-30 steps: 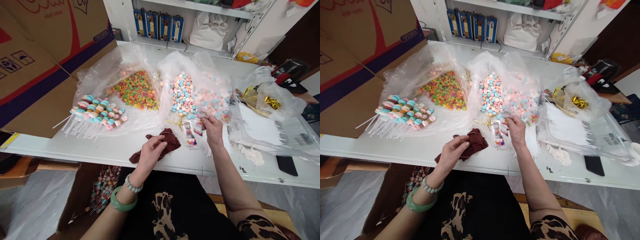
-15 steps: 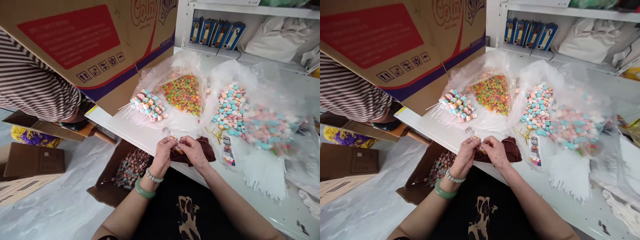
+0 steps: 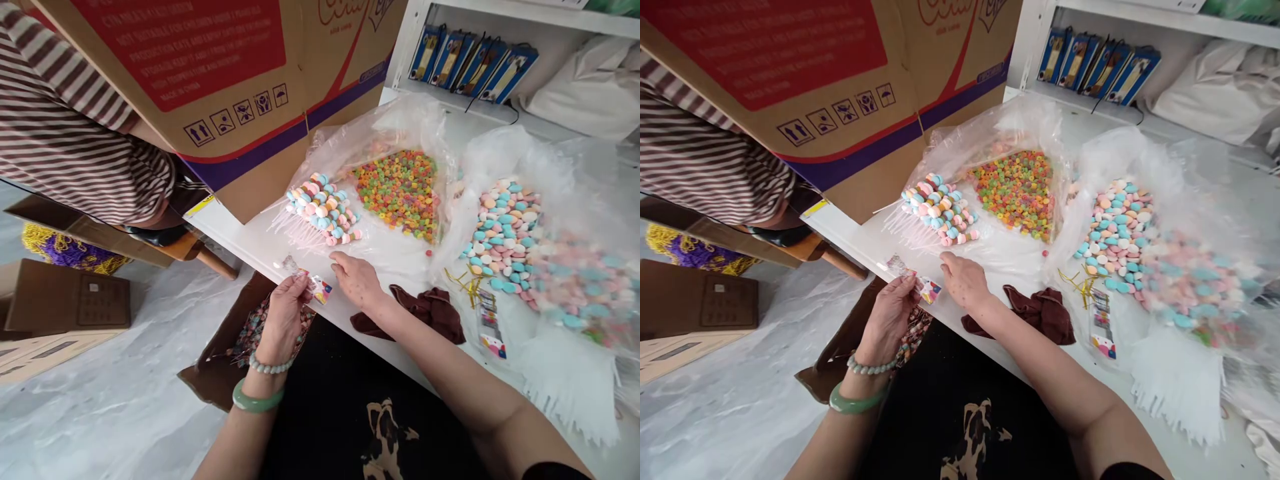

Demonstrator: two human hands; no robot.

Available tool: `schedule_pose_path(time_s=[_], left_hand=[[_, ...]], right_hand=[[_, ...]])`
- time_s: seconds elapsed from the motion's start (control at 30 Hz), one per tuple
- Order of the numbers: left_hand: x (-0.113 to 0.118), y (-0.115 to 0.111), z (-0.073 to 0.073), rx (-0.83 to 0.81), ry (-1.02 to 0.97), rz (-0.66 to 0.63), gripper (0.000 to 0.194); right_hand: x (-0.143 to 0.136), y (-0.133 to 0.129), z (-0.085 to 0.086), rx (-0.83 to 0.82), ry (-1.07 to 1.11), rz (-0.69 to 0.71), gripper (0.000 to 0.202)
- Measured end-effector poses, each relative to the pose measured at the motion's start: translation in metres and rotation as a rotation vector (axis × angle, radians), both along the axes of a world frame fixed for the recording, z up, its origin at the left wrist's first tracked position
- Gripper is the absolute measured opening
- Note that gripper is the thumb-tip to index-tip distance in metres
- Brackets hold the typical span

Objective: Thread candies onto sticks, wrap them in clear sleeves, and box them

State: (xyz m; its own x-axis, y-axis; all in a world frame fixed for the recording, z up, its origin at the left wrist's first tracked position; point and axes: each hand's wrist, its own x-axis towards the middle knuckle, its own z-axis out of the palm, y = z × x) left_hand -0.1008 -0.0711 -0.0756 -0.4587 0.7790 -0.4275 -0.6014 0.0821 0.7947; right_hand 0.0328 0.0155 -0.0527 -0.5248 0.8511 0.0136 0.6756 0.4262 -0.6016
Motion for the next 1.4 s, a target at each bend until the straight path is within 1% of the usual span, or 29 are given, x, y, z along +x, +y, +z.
schedule_pose_path(time_s=[0.07, 0.1, 0.17, 0.23, 0.27, 0.33, 0.37, 0.4, 0.47, 0.5, 0.53, 0.57, 0.63, 0.67, 0.73, 0.8, 0.87, 0.93, 1.1, 1.2, 1.3, 1.4], left_hand=[[-0.01, -0.003, -0.001, 0.006, -0.03, 0.039, 0.024], [-0.013, -0.004, -0.001, 0.003, -0.049, 0.043, 0.023], [-0.016, -0.005, -0.001, -0.014, -0.095, 0.035, 0.022], [-0.017, -0.006, -0.001, -0.036, -0.144, 0.03, 0.019], [-0.017, -0.005, -0.001, -0.047, -0.167, 0.037, 0.017], [-0.017, -0.005, 0.0, -0.072, -0.2, 0.058, 0.014], [-0.018, -0.004, 0.0, -0.082, -0.209, 0.067, 0.013], [-0.018, -0.004, 0.001, -0.089, -0.215, 0.072, 0.013], [-0.017, -0.001, 0.002, -0.083, -0.219, 0.053, 0.012], [-0.015, 0.0, 0.003, -0.074, -0.218, 0.031, 0.012], [-0.013, 0.001, 0.004, -0.067, -0.216, 0.003, 0.012], [-0.009, 0.003, 0.006, -0.062, -0.213, -0.027, 0.012], [-0.001, 0.005, 0.009, -0.055, -0.211, -0.08, 0.013], [0.003, 0.006, 0.011, -0.05, -0.214, -0.097, 0.013], [0.009, 0.007, 0.014, -0.035, -0.235, -0.108, 0.012], [0.011, 0.008, 0.017, -0.021, -0.262, -0.1, 0.011], [0.01, 0.008, 0.019, -0.011, -0.278, -0.093, 0.009], [0.011, 0.01, 0.021, -0.007, -0.295, -0.086, 0.009], [0.023, 0.019, 0.028, 0.014, -0.362, -0.112, 0.007], [0.03, 0.024, 0.033, 0.012, -0.372, -0.093, 0.005], [0.032, 0.026, 0.036, -0.017, -0.33, -0.052, 0.011], [0.034, 0.025, 0.035, -0.017, -0.279, -0.052, 0.012]], right_hand=[[-0.016, 0.01, 0.001, 0.15, -0.173, 0.011, 0.034], [-0.023, 0.014, 0.001, 0.195, -0.258, 0.025, 0.038], [-0.032, 0.021, 0.0, 0.228, -0.396, 0.08, 0.04], [-0.034, 0.026, -0.002, 0.219, -0.429, 0.118, 0.039], [-0.031, 0.027, -0.002, 0.203, -0.388, 0.108, 0.038], [-0.019, 0.029, -0.003, 0.121, -0.196, 0.021, 0.036], [-0.01, 0.03, -0.002, 0.038, -0.058, -0.055, 0.034], [0.0, 0.031, -0.001, -0.079, 0.091, -0.14, 0.031], [0.019, 0.035, 0.002, -0.356, 0.361, -0.294, 0.023], [0.026, 0.037, 0.003, -0.474, 0.461, -0.349, 0.019], [0.032, 0.041, 0.003, -0.556, 0.529, -0.387, 0.015], [0.035, 0.045, 0.002, -0.594, 0.564, -0.413, 0.01], [0.039, 0.052, -0.002, -0.576, 0.545, -0.472, 0.004], [0.04, 0.056, -0.006, -0.55, 0.503, -0.507, 0.006], [0.045, 0.061, -0.012, -0.503, 0.413, -0.553, 0.005], [0.055, 0.06, -0.017, -0.454, 0.386, -0.565, 0.004], [0.071, 0.052, -0.018, -0.409, 0.435, -0.557, 0.01], [0.088, 0.039, -0.014, -0.401, 0.523, -0.562, 0.013], [0.118, 0.003, -0.001, -0.543, 0.762, -0.565, 0.021], [0.128, -0.007, 0.002, -0.593, 0.827, -0.575, 0.024], [0.133, 0.0, 0.003, -0.541, 0.822, -0.583, 0.023], [0.125, 0.024, 0.004, -0.416, 0.804, -0.567, 0.019]])
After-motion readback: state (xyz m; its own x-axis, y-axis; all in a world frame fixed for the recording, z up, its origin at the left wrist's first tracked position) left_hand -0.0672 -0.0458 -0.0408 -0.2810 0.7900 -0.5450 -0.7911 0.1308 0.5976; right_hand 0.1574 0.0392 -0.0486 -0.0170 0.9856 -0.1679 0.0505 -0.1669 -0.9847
